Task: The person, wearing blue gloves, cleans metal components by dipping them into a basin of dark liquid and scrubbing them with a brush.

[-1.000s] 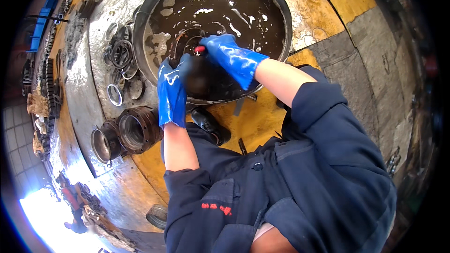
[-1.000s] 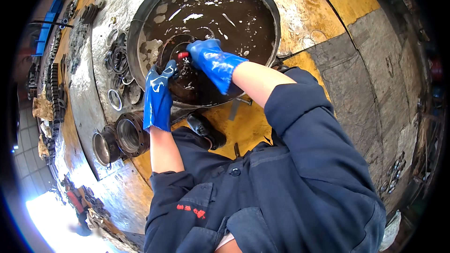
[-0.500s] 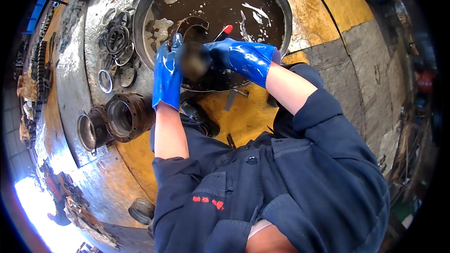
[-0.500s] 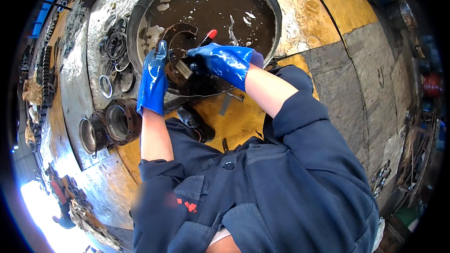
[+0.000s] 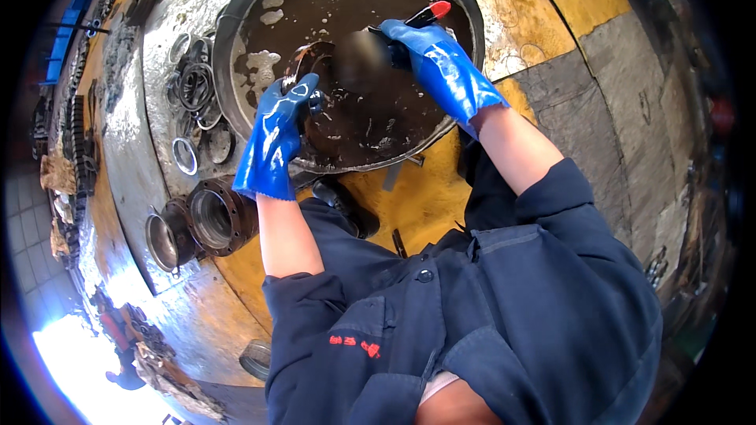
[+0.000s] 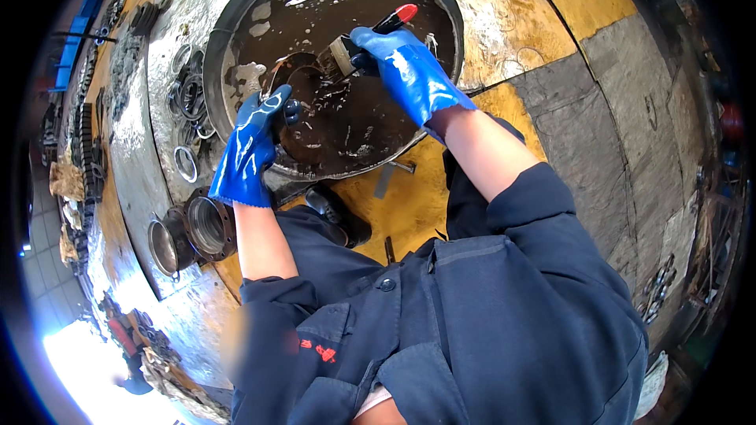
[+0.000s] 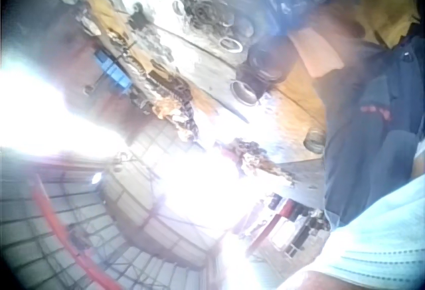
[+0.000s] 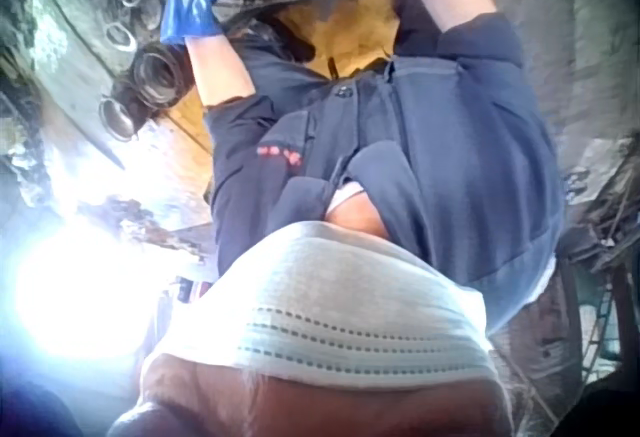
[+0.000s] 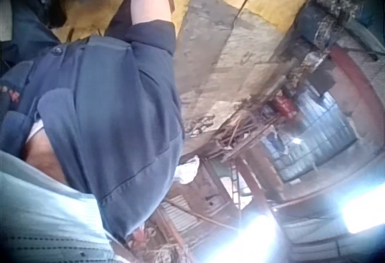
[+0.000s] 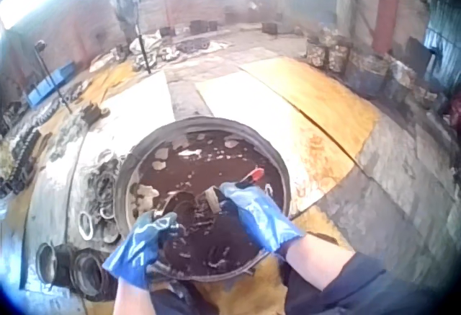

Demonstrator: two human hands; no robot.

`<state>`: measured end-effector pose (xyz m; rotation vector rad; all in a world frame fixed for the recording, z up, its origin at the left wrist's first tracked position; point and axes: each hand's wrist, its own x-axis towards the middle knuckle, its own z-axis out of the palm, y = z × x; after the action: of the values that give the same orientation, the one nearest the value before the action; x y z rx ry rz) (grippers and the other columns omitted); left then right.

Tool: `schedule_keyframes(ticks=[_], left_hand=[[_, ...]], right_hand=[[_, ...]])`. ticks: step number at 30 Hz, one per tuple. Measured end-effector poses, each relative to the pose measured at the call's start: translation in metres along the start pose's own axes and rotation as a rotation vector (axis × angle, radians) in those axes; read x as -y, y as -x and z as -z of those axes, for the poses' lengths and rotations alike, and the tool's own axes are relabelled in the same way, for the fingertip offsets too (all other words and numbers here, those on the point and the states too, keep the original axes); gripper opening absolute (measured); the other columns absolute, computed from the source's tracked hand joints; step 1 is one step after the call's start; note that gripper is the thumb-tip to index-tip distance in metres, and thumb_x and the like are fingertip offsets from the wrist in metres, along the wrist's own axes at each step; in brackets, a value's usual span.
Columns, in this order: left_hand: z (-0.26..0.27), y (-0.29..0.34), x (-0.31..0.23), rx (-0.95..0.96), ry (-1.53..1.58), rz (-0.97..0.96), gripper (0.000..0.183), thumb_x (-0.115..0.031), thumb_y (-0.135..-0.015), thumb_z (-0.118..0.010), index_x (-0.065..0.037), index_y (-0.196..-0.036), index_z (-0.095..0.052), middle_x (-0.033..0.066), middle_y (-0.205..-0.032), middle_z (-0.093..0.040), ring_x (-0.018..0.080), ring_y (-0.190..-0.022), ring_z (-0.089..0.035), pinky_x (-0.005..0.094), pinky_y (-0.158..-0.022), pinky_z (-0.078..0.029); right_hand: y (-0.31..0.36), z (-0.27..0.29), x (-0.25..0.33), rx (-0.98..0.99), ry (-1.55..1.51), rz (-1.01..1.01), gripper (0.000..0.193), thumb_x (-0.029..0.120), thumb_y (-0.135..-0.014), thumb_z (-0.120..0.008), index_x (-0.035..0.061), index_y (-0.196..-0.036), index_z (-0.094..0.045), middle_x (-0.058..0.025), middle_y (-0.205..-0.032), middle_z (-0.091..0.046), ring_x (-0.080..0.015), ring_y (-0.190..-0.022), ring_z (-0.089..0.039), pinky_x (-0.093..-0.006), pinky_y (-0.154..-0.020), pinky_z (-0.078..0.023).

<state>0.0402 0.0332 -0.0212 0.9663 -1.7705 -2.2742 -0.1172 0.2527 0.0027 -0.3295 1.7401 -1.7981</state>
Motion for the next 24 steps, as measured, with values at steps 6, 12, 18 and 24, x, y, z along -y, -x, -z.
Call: schedule_keyframes(ticks=[6, 12, 18, 24], left_hand=[[0.010, -0.022, 0.010, -0.010, 0.022, 0.045, 0.046, -0.017, -0.096, -0.074, 0.010, -0.132, -0.063, 0.0175, -0.113, -0.074, 0.0272, -0.098, -0.075, 0.0406, -0.089, -0.063], [-0.014, -0.020, -0.002, -0.084, -0.110, 0.159, 0.034, -0.015, -0.089, -0.077, 0.002, -0.118, -0.070, 0.0089, -0.097, -0.074, 0.0193, -0.086, -0.072, 0.0305, -0.083, -0.058], [-0.027, -0.011, 0.005, -0.097, -0.131, 0.027, 0.030, -0.020, -0.100, -0.068, 0.001, -0.120, -0.071, 0.0100, -0.104, -0.074, 0.0235, -0.094, -0.071, 0.0348, -0.090, -0.058], [0.019, -0.036, -0.009, -0.092, 0.336, 0.348, 0.030, -0.031, -0.099, -0.070, -0.009, -0.119, -0.072, 0.0083, -0.107, -0.075, 0.0285, -0.092, -0.071, 0.0484, -0.087, -0.060]], right_hand=[[-0.032, 0.013, 0.019, 0.045, 0.453, -0.170, 0.041, 0.046, -0.096, -0.061, 0.0092, -0.094, -0.077, -0.0110, -0.081, -0.071, -0.0212, -0.077, -0.069, -0.0367, -0.075, -0.053], [-0.056, 0.029, 0.010, -0.110, 0.200, -0.203, 0.040, 0.041, -0.093, -0.061, 0.0031, -0.091, -0.075, -0.0164, -0.081, -0.072, -0.0292, -0.075, -0.069, -0.0406, -0.074, -0.055], [-0.070, 0.031, 0.002, -0.068, 0.224, -0.211, 0.039, 0.043, -0.093, -0.061, 0.0075, -0.094, -0.078, -0.0157, -0.089, -0.076, -0.0287, -0.083, -0.073, -0.0399, -0.078, -0.056], [-0.050, 0.036, 0.014, -0.040, 0.182, -0.111, 0.040, 0.042, -0.091, -0.063, 0.0043, -0.097, -0.077, -0.0190, -0.089, -0.076, -0.0321, -0.084, -0.074, -0.0441, -0.079, -0.056]])
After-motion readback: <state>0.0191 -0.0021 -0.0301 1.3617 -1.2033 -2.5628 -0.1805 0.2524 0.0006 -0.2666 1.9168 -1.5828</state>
